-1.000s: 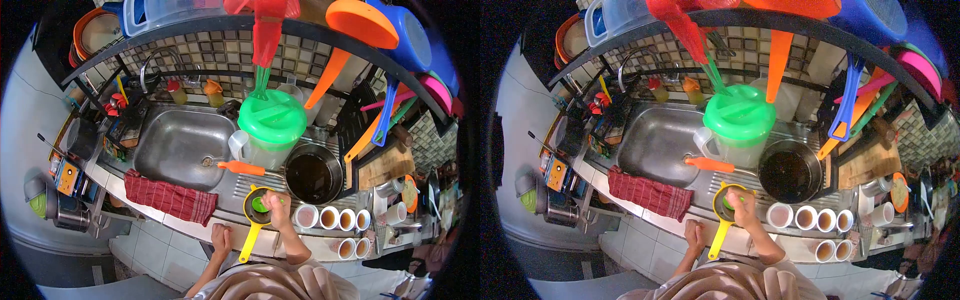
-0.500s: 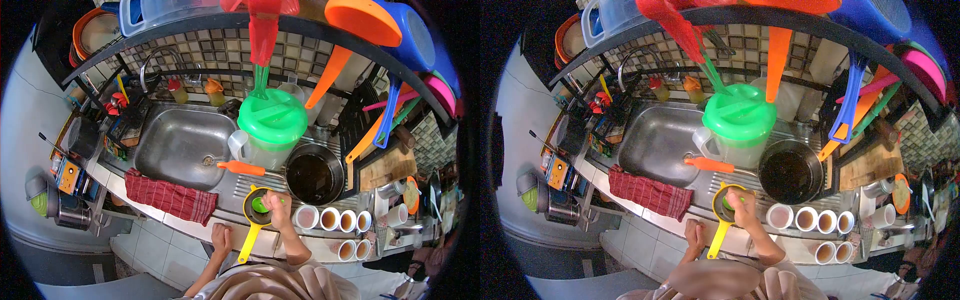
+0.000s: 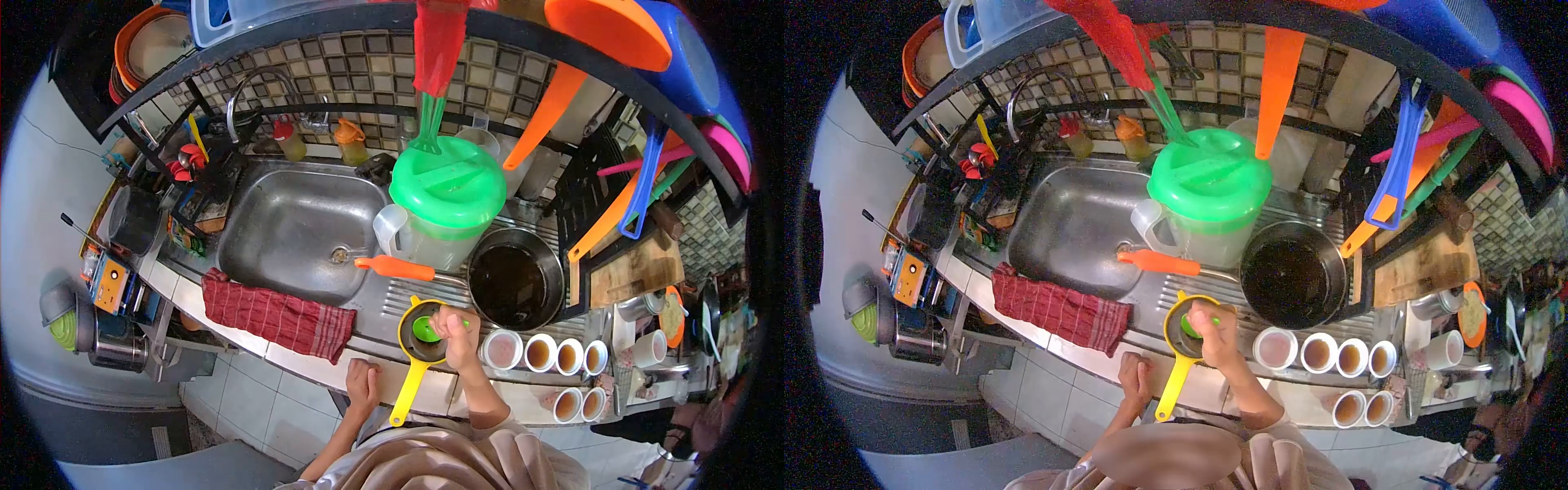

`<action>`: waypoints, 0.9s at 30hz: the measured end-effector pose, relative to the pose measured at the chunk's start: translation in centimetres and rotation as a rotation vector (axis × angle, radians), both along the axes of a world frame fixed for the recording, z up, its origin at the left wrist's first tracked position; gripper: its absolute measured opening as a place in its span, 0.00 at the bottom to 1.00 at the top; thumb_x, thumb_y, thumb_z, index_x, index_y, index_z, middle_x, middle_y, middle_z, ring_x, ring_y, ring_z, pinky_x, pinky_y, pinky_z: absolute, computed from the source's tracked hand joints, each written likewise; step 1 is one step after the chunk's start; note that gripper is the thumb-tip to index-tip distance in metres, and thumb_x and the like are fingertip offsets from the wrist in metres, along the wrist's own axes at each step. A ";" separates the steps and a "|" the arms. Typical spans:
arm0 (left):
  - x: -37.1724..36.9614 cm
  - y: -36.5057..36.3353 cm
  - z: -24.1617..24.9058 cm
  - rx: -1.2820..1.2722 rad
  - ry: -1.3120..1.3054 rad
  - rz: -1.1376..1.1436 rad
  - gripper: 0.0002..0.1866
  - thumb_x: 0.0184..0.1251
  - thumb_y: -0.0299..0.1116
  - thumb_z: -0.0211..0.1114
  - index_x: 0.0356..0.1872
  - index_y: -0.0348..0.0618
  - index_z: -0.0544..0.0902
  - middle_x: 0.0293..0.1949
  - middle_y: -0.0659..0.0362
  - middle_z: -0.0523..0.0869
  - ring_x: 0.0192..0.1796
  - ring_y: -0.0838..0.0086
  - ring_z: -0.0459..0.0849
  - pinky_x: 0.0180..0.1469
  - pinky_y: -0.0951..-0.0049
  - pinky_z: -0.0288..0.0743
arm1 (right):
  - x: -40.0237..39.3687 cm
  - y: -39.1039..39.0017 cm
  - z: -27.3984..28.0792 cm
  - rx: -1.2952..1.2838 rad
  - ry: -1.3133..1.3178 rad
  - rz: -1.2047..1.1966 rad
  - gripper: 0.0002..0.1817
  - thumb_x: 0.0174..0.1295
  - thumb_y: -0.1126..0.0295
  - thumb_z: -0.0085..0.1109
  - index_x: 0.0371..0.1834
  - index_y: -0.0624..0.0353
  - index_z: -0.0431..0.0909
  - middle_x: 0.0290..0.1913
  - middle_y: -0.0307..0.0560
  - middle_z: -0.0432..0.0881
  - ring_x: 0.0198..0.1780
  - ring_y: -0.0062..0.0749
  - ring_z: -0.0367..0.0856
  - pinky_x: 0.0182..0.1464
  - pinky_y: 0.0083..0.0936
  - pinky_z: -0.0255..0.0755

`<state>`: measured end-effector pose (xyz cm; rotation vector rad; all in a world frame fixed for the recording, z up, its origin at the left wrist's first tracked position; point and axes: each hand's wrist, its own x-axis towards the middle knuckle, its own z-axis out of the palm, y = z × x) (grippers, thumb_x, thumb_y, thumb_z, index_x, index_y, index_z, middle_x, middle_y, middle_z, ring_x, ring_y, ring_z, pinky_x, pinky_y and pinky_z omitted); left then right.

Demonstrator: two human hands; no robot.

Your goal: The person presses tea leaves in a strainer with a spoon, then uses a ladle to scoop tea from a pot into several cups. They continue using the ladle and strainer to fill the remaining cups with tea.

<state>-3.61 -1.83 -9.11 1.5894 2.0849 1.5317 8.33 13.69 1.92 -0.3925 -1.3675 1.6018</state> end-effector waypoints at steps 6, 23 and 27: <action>0.0 -0.1 1.0 -0.094 -0.157 -0.122 0.10 0.60 0.27 0.47 0.24 0.36 0.76 0.20 0.52 0.73 0.23 0.62 0.72 0.28 0.68 0.66 | 0.1 -0.1 -0.3 -0.001 -0.009 0.008 0.24 0.61 0.56 0.43 0.12 0.58 0.56 0.14 0.34 0.55 0.17 0.19 0.51 0.21 0.20 0.45; 3.1 1.9 6.5 -0.600 -1.021 -0.524 0.15 0.67 0.40 0.50 0.39 0.37 0.76 0.21 0.64 0.76 0.24 0.84 0.75 0.27 0.83 0.68 | 3.0 -1.7 -0.9 0.179 0.399 -0.151 0.26 0.60 0.49 0.34 0.11 0.55 0.52 0.09 0.37 0.51 0.12 0.24 0.47 0.18 0.25 0.43; 3.5 1.5 7.0 -0.543 -1.108 -0.509 0.14 0.67 0.40 0.51 0.40 0.38 0.74 0.20 0.63 0.75 0.17 0.83 0.72 0.20 0.83 0.66 | 2.7 -2.0 0.1 0.350 0.438 -0.221 0.26 0.58 0.51 0.36 0.09 0.58 0.53 0.09 0.39 0.54 0.12 0.27 0.50 0.18 0.26 0.45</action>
